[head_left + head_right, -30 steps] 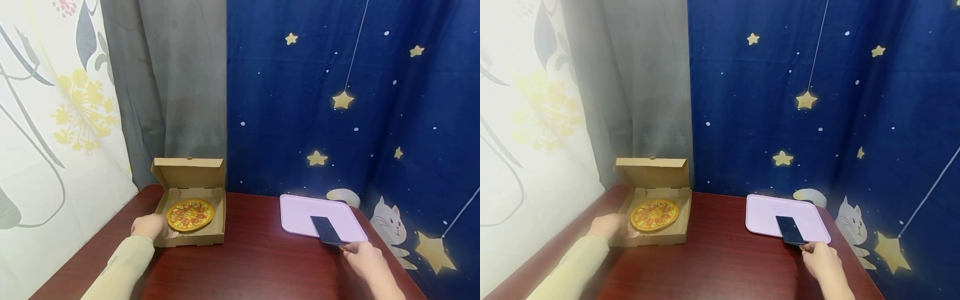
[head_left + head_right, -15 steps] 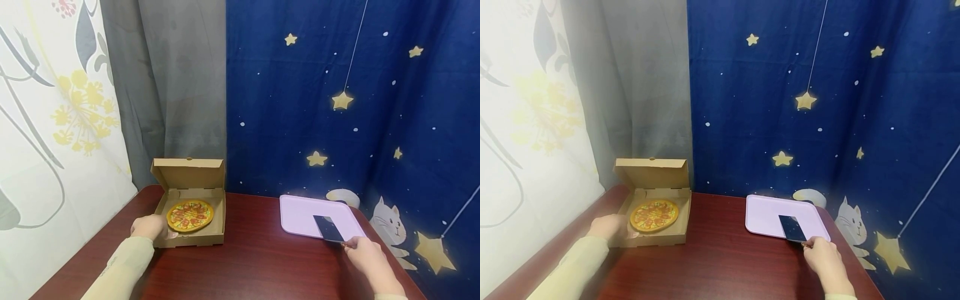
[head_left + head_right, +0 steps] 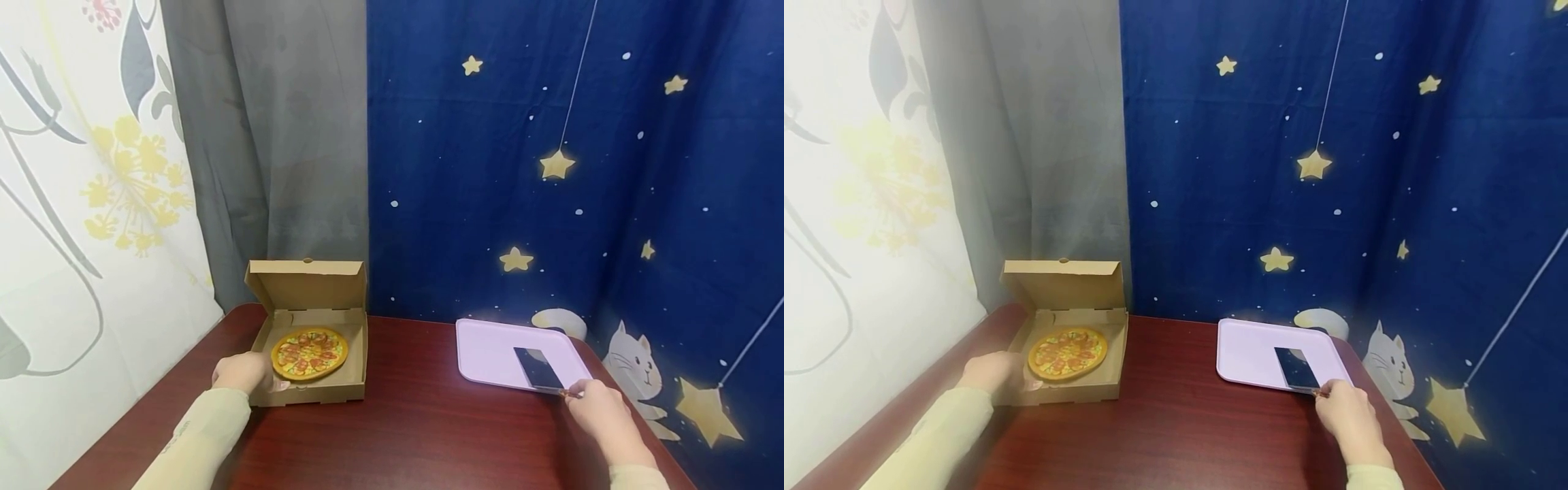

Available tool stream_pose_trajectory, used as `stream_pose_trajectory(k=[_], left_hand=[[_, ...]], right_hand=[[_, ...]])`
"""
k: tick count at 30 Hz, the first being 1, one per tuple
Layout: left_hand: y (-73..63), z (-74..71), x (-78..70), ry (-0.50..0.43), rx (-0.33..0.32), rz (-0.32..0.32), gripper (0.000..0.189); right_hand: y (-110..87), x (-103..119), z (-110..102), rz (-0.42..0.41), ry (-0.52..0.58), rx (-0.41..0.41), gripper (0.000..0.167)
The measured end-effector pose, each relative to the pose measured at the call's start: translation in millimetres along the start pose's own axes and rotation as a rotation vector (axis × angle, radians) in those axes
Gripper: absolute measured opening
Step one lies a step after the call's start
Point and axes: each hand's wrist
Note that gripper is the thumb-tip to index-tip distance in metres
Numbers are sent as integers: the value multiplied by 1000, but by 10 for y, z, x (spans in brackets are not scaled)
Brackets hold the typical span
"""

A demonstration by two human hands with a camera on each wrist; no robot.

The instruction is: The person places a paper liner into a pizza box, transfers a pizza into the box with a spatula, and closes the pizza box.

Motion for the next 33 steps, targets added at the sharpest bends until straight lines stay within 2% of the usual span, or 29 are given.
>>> stream_pose_trajectory(k=[1, 2, 4, 5, 8, 9, 11, 18, 22, 33], left_hand=[[42, 17, 13, -1, 2, -2, 91], [209, 94, 67, 8, 1, 0, 99], [351, 153, 114, 0, 4, -8, 106], [473, 214, 155, 2, 1, -18, 109], [658, 309, 231, 3, -2, -24, 119], [580, 268, 206, -8, 0, -29, 115], [603, 272, 216, 5, -3, -26, 118], [138, 54, 61, -4, 4, -13, 103], [-16, -1, -2, 4, -1, -16, 95], [-18, 9, -5, 12, -11, -1, 94]], right_hand=[[12, -1, -1, 0, 2, 1, 30], [27, -4, -2, -3, 4, 0, 29], [56, -7, -4, -9, 11, 0, 30], [71, -7, -3, -12, 14, 0, 30], [109, -10, 7, -23, 18, -3, 32], [119, -14, 13, -24, 20, -4, 33], [133, -26, 29, -25, 26, -6, 32], [182, -59, 123, 1, 36, -10, 33], [199, -78, 170, 22, 27, -13, 33], [277, -138, 173, 4, 20, -43, 31]])
Point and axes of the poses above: each hand's wrist, its own y-axis towards the middle knuckle, its own z-axis out of the palm, x = y × z, and after that the axes turned 3 degrees about -z, right-handed
